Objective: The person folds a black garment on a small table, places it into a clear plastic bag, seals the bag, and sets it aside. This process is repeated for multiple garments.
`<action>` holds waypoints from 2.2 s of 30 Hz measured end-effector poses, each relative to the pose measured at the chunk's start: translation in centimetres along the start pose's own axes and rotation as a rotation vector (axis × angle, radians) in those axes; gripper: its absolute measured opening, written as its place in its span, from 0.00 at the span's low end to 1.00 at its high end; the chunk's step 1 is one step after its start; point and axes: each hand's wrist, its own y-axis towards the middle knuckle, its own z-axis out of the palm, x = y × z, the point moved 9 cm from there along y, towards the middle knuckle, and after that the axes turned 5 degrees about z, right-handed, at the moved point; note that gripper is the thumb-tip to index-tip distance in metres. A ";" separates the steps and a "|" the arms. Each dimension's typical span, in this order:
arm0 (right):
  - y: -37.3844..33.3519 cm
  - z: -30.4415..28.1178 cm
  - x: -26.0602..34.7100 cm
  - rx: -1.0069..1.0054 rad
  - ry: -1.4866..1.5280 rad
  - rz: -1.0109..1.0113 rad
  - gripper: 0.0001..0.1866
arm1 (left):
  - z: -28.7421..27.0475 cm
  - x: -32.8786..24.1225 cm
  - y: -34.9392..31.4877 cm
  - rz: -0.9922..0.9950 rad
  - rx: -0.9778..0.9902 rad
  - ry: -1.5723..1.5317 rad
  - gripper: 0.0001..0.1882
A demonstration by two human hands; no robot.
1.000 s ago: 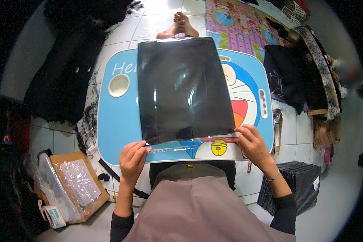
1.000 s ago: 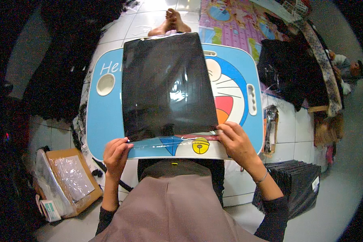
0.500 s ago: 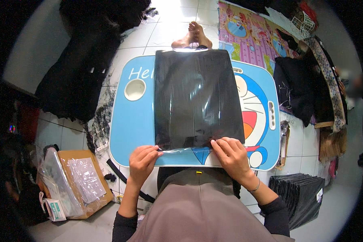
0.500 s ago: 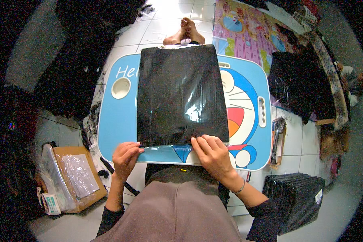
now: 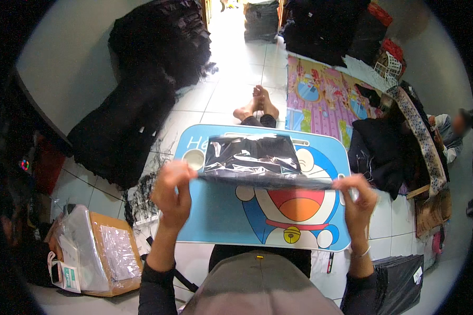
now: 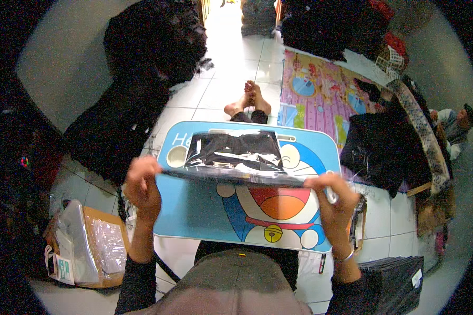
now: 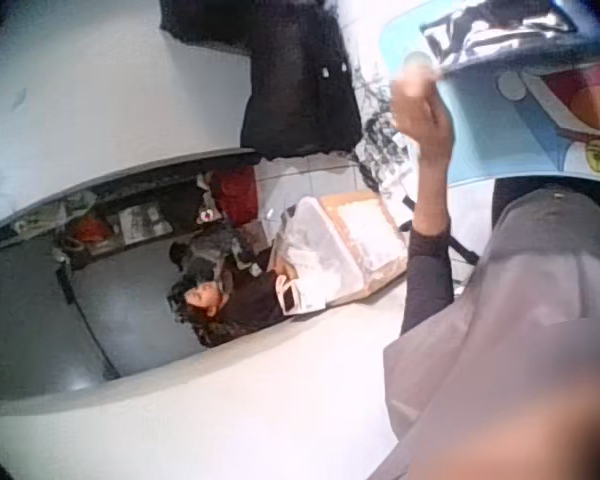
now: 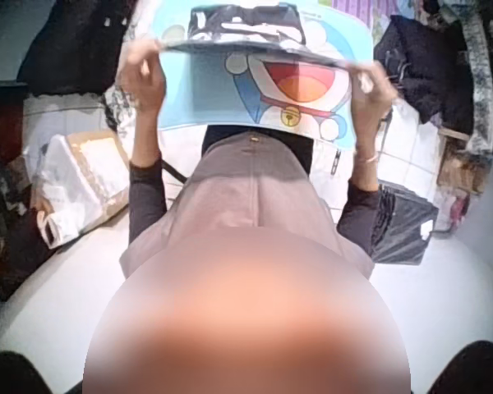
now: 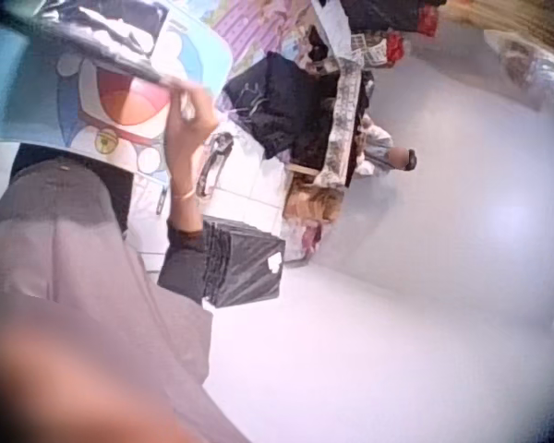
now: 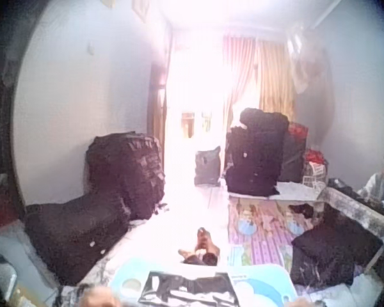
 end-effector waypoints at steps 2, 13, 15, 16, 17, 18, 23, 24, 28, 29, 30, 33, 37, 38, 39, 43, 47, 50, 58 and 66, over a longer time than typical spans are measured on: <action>3.5 -2.9 3.4 -0.087 0.019 -0.117 0.03 | -1.4 0.4 5.5 0.070 -0.109 -0.061 0.05; 14.5 -0.1 5.3 0.025 -0.138 -0.073 0.05 | 1.6 5.9 12.8 -0.398 0.132 0.147 0.08; 14.9 -0.7 6.6 -0.081 -0.075 -0.284 0.05 | 1.1 6.2 13.9 -0.272 0.035 0.038 0.07; 14.9 -1.4 6.5 -0.155 -0.093 -0.286 0.05 | 0.9 7.2 13.8 -0.337 0.011 0.027 0.07; 14.2 -2.3 7.5 -0.215 -0.022 -0.410 0.04 | 0.0 6.1 14.4 -0.159 -0.038 0.023 0.05; 13.4 -3.0 7.9 -0.281 -0.079 -0.454 0.03 | -1.0 6.3 14.1 -0.169 -0.066 -0.005 0.03; 7.4 -0.6 3.2 -0.131 -0.202 -0.263 0.02 | -1.5 5.6 6.5 -0.201 0.089 0.094 0.03; 5.8 1.1 1.8 -0.023 -0.177 -0.309 0.03 | -0.3 4.9 3.9 -0.155 0.203 0.138 0.05; -3.1 6.7 -7.9 0.226 -0.059 0.139 0.04 | 2.8 4.3 -9.5 -0.593 0.400 -0.124 0.06; -4.8 7.8 -8.4 0.281 -0.040 0.090 0.03 | 3.2 3.5 -11.3 -0.547 0.475 -0.077 0.05; -6.7 8.5 -10.6 0.329 0.092 0.330 0.06 | 3.4 3.2 -13.2 -0.586 0.518 -0.051 0.04; -8.7 9.2 -10.3 0.434 -0.256 0.332 0.18 | 2.8 2.2 -15.5 -0.589 0.542 -0.014 0.05; -8.3 11.6 -3.5 0.466 -0.574 -0.100 0.32 | 2.0 2.4 -16.0 -0.622 0.552 -0.022 0.06; -8.5 13.0 -2.2 0.511 -0.479 -0.174 0.34 | 2.0 2.3 -15.8 -0.598 0.550 -0.042 0.05; -9.1 14.6 -1.3 0.607 -0.415 -0.237 0.36 | 2.0 2.3 -15.8 -0.582 0.553 -0.052 0.05; -9.5 16.9 -0.8 0.553 -0.452 -0.439 0.22 | 1.9 3.0 -15.9 -0.613 0.535 -0.116 0.03; -9.2 16.1 -1.8 0.521 -0.245 -0.374 0.09 | 1.8 3.7 -16.3 -0.712 0.506 -0.131 0.02; -8.4 16.1 -2.7 0.560 -0.238 -0.275 0.07 | 1.8 4.0 -16.4 -0.779 0.488 -0.097 0.03; -8.4 16.9 -1.5 0.580 -0.320 -0.406 0.08 | 1.6 4.5 -16.7 -0.844 0.441 -0.072 0.03; -6.7 16.6 -5.3 0.612 -0.088 0.031 0.13 | 1.7 5.0 -17.4 -1.000 0.415 -0.050 0.05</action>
